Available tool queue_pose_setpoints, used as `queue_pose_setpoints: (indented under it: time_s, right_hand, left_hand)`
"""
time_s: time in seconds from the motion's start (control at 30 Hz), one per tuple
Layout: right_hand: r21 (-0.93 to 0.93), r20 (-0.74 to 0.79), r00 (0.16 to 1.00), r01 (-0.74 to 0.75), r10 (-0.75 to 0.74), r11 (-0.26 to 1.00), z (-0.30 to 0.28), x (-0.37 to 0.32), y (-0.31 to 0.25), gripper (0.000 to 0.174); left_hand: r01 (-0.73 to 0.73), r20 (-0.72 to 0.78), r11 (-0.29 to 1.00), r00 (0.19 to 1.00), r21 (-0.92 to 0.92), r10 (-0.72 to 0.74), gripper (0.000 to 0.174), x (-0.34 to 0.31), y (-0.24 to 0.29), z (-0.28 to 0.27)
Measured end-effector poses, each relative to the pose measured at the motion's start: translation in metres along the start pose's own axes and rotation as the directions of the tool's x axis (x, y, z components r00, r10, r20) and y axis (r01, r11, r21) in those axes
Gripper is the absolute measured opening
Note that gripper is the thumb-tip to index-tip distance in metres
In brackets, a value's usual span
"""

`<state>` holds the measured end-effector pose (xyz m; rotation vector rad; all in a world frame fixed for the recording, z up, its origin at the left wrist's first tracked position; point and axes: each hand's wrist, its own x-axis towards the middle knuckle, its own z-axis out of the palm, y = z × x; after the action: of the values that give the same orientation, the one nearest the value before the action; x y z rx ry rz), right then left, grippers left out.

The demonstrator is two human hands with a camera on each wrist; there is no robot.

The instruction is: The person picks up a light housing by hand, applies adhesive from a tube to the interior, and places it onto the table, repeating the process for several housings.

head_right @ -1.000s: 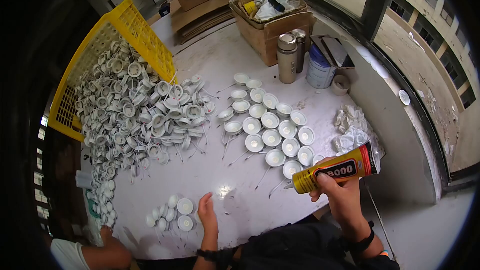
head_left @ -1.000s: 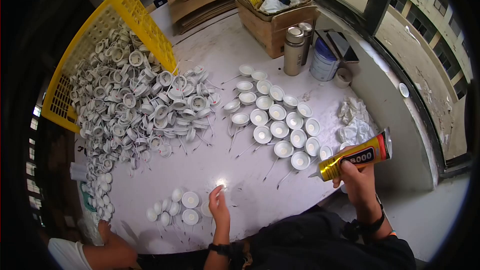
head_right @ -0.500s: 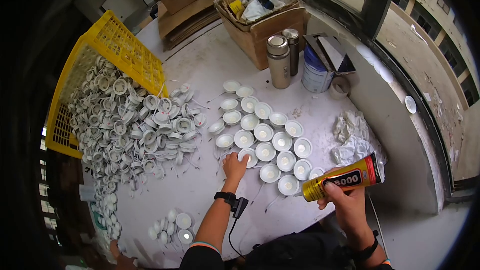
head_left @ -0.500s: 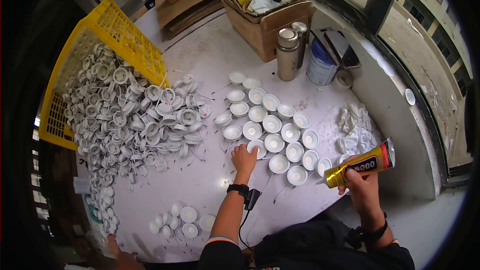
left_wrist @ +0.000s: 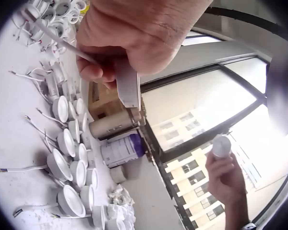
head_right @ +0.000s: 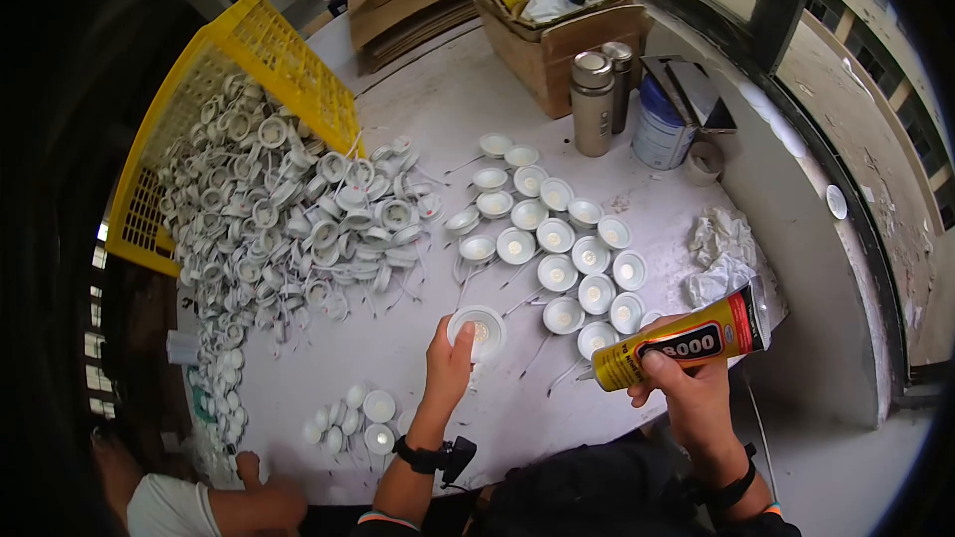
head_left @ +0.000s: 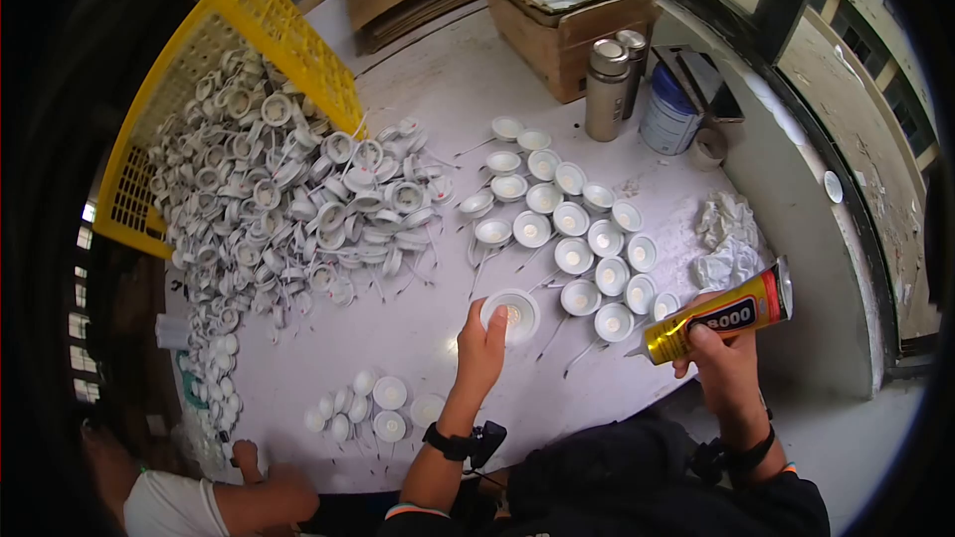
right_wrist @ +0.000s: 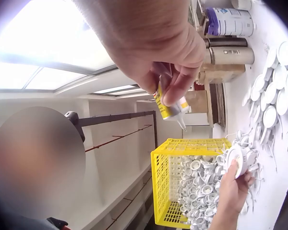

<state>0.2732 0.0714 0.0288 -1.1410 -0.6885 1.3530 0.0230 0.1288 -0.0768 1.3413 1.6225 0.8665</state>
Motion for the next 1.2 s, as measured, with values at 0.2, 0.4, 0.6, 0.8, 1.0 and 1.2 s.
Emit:
queue_pose_setpoints:
  time_s: [0.2,0.4,0.6,0.8,1.0,1.2]
  right_hand:
    - [-0.029,0.120,0.993,-0.003,0.006,1.000,0.020,-0.017,0.003,0.023]
    - [-0.017,0.165,0.986,-0.001,0.004,1.000,0.034,-0.031,0.005,0.025]
    - [0.005,0.225,0.974,0.027,-0.027,1.000,0.049,-0.045,-0.003,0.026]
    - [0.023,0.324,0.943,0.076,-0.079,0.997,0.058,-0.056,-0.011,0.025]
    - [-0.056,0.370,0.922,0.144,-0.113,0.988,0.071,-0.064,-0.012,0.030]
    - [-0.208,0.460,0.867,0.317,-0.193,0.925,0.076,-0.064,-0.013,0.032]
  left_hand:
    - [-0.145,-0.132,0.987,0.979,0.075,0.154,0.028,-0.061,0.029,-0.028]
    - [-0.129,-0.133,0.991,0.983,-0.020,0.125,0.026,-0.080,0.013,-0.043]
    - [0.369,0.334,0.478,0.929,-0.797,-0.161,0.046,-0.103,0.016,-0.056]
    - [0.582,0.589,0.100,0.805,-0.807,0.070,0.056,-0.121,0.035,-0.063]
    - [0.647,0.661,0.147,0.711,-0.748,0.239,0.055,-0.134,0.036,-0.047]
    - [0.659,0.669,0.155,0.675,-0.736,0.312,0.054,-0.139,0.038,-0.042]
